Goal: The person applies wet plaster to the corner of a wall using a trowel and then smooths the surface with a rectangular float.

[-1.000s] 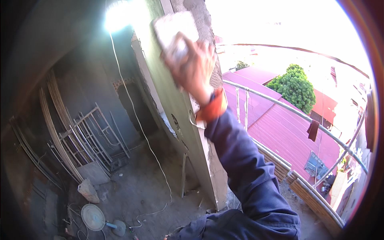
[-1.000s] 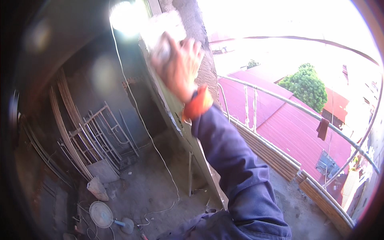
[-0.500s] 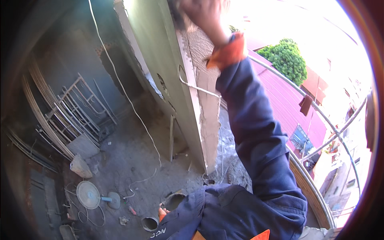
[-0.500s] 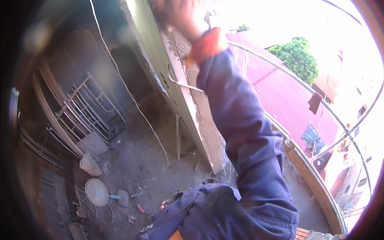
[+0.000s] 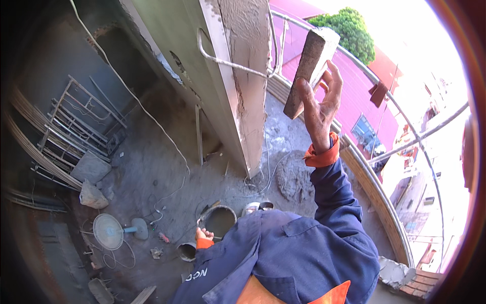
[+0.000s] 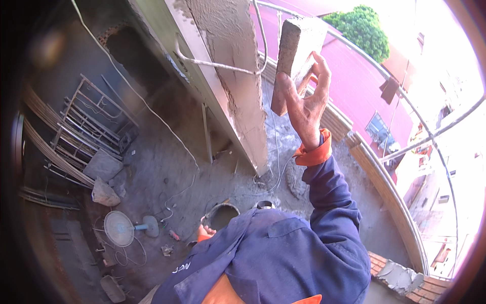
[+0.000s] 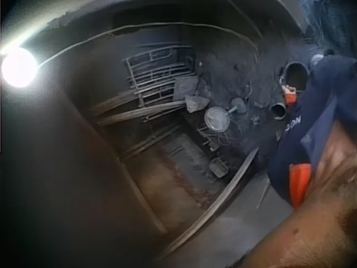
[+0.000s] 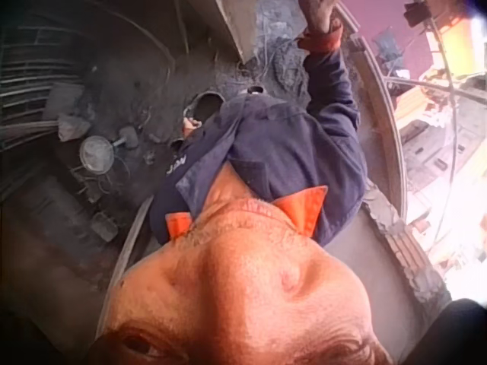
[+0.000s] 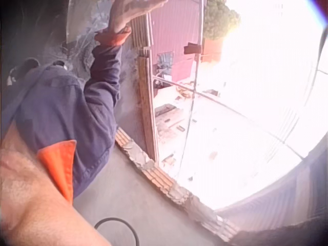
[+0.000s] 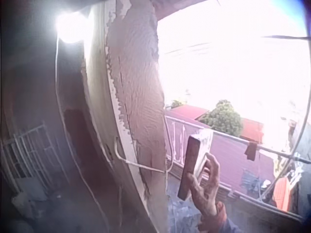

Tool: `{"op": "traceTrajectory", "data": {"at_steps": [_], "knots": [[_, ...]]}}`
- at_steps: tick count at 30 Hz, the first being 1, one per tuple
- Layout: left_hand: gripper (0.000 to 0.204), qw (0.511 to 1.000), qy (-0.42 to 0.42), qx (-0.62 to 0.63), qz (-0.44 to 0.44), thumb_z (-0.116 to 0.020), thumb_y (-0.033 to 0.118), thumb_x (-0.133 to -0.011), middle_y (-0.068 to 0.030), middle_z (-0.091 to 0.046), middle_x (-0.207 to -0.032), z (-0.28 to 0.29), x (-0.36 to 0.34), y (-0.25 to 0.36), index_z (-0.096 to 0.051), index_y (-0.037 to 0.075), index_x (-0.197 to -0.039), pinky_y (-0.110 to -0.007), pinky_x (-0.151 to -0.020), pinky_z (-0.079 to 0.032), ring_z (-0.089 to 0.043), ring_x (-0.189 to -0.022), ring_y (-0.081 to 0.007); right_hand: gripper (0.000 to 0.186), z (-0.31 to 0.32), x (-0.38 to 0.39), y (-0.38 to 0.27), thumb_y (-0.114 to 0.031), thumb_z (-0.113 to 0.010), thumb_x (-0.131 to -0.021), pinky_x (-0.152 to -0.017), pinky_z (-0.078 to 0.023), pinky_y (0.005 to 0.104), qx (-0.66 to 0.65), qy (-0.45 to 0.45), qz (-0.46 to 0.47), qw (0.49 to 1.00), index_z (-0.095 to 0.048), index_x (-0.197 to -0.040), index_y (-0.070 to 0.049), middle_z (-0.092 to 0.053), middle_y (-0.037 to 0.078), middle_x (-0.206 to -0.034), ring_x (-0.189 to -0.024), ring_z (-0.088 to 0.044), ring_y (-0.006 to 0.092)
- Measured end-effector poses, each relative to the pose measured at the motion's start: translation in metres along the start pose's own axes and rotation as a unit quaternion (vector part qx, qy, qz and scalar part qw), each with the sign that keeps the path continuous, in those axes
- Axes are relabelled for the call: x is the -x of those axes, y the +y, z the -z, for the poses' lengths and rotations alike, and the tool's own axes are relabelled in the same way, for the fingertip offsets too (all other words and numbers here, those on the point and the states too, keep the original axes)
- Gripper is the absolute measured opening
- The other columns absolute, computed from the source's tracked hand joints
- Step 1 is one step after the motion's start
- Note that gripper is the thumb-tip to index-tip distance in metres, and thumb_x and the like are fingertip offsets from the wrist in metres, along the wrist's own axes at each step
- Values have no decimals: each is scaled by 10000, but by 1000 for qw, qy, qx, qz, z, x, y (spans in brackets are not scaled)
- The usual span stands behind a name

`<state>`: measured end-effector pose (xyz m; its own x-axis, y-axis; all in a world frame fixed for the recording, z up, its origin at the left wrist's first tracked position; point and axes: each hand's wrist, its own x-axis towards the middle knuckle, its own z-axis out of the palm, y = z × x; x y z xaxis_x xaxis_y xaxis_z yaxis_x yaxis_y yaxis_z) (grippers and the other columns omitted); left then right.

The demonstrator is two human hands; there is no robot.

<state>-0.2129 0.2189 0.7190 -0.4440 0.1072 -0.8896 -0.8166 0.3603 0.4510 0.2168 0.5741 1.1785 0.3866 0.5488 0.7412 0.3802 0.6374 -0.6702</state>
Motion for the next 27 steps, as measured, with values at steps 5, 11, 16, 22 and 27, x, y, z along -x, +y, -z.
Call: {"op": "traceTrajectory", "data": {"at_steps": [5,11,16,22,27], "knots": [[358,994,-109,19,-11,-558,445,-948,48,-320,-527,-19,2,5,-469,171,-737,-333,-513,-376,-315,-442,-127,748,16,44,35,-296,-836,-815,-990,-441,396,86,-4,13,996,-463,-1407,-32,-515,156,-1349,-1201,-531,253],[333,1000,3,6,0,-584,407,-988,36,-457,-598,-31,7,-1,-527,139,-798,-372,-576,-427,-400,-464,-128,782,55,147,104,-389,-825,-826,-1004,-437,412,188,-95,-186,960,-457,-1413,-27,-542,209,-1285,-1171,-554,279],[299,999,-47,6,-17,-553,391,-1007,3,-505,-637,-23,-28,-4,-563,124,-874,-373,-565,-461,-473,-480,-157,805,91,221,158,-410,-853,-785,-1001,-435,401,280,-159,-268,908,-486,-1401,-45,-574,213,-1258,-1152,-564,288],[315,999,12,-40,-5,-560,388,-1004,-28,-530,-601,-43,-67,1,-582,92,-901,-385,-625,-515,-530,-511,-175,809,130,254,160,-419,-841,-785,-963,-476,407,328,-215,-317,863,-489,-1402,-33,-571,213,-1275,-1153,-576,291],[331,999,27,-41,-8,-559,359,-1013,-51,-530,-565,-40,-114,-14,-582,43,-918,-399,-595,-535,-529,-479,-190,742,172,285,147,-360,-823,-823,-972,-471,391,381,-237,-378,810,-484,-1397,-35,-574,193,-1270,-1161,-573,285]]}}
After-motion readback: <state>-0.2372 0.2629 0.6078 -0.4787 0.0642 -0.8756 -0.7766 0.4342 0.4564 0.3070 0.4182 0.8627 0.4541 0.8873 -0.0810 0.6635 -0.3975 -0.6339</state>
